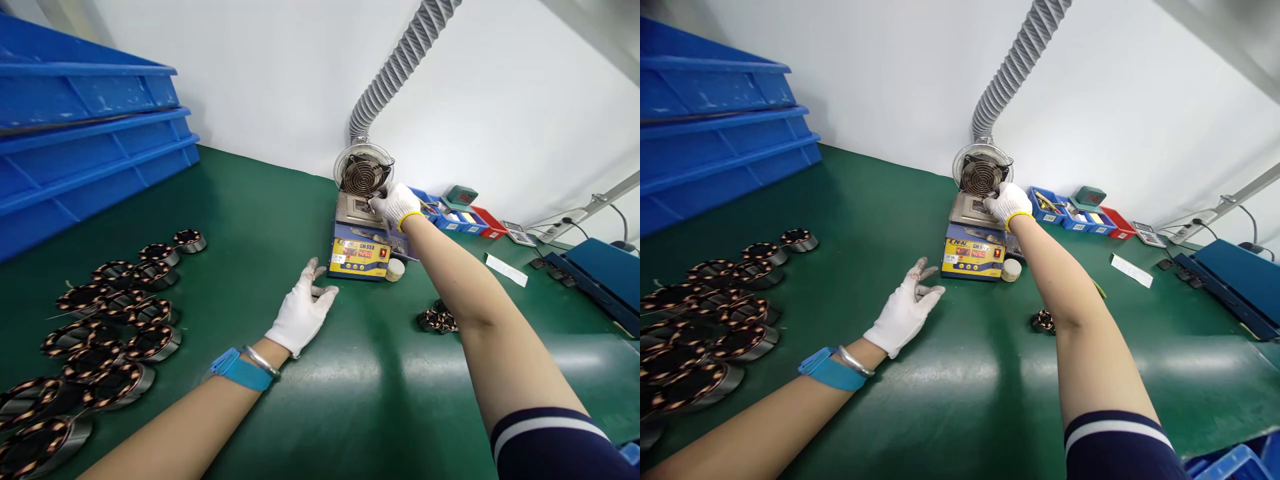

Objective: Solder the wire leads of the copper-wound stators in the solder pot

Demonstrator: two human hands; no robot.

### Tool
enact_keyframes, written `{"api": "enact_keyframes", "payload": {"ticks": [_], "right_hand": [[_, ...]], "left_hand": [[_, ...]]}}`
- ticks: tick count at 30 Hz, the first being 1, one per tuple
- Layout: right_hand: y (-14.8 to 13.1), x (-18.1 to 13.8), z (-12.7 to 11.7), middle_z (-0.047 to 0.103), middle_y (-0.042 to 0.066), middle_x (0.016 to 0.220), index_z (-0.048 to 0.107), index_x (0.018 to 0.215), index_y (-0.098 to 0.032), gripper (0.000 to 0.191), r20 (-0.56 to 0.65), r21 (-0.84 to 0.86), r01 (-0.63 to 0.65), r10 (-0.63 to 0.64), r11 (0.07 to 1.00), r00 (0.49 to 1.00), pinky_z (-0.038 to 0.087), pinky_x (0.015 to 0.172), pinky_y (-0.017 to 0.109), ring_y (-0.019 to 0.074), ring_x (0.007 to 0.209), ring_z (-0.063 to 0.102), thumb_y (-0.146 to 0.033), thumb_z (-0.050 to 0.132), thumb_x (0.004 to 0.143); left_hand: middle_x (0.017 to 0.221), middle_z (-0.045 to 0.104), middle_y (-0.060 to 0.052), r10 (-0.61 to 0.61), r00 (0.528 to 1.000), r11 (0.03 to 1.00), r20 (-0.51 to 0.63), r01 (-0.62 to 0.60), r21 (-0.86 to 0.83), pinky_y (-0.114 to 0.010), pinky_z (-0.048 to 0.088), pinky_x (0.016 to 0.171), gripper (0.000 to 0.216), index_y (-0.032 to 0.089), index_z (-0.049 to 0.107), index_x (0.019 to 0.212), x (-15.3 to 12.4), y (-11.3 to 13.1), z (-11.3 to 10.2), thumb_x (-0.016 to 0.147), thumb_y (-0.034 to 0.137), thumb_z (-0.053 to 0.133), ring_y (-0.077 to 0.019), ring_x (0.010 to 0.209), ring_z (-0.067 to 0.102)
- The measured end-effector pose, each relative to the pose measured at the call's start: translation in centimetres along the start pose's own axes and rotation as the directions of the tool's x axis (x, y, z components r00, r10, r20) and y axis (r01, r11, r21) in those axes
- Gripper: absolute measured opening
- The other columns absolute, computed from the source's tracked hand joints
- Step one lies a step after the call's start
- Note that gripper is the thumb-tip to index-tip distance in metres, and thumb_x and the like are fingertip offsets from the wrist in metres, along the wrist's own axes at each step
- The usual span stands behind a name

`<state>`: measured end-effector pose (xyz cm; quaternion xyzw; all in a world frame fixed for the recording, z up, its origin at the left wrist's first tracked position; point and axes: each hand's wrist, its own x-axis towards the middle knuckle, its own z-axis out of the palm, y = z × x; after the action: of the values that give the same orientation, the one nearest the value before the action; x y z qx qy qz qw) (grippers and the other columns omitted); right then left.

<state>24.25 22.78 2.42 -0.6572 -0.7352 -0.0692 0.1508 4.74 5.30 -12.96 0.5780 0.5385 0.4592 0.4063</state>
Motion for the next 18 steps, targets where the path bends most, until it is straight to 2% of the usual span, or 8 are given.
{"api": "enact_keyframes", "payload": {"ticks": [3,13,18], "right_hand": [[0.1,0.1,0.5,0.069,0.014,0.101,0.067,0.098,-0.015,0.035,0.012,-0.033,-0.01,0.011,0.999,1.0,0.047,0.08,0.032,0.0279,0.096,0.063,-0.042,0.054,0.08],[0.2,0.2,0.7,0.07,0.012,0.097,0.069,0.097,-0.017,0.034,-0.025,0.005,-0.006,0.006,1.0,1.0,0.048,0.078,0.033,0.0278,0.092,0.064,-0.043,0.054,0.079],[0.3,-0.8,-1.3,0.07,0.006,0.086,0.071,0.1,-0.017,0.037,-0.043,0.194,-0.065,0.075,0.979,0.996,0.049,0.076,0.029,0.023,0.085,0.065,-0.044,0.062,0.076]], "left_hand": [[0.14,0.052,-0.014,-0.011,1.0,1.0,-0.003,0.011,0.008,-0.031,0.052,0.083,0.076,0.02,0.026,0.149,0.0,0.2,0.0,0.084,0.04,0.059,-0.0131,0.082,0.064],[0.14,0.052,-0.013,-0.025,1.0,1.0,0.006,0.025,0.016,-0.031,0.052,0.084,0.076,0.019,0.026,0.149,-0.1,0.5,-0.1,0.083,0.039,0.059,-0.0134,0.082,0.064],[0.139,0.053,-0.014,-0.027,1.0,0.999,0.005,0.026,0.021,-0.031,0.052,0.084,0.076,0.018,0.027,0.148,-0.1,0.5,-0.1,0.083,0.038,0.06,-0.0137,0.083,0.065]]}}
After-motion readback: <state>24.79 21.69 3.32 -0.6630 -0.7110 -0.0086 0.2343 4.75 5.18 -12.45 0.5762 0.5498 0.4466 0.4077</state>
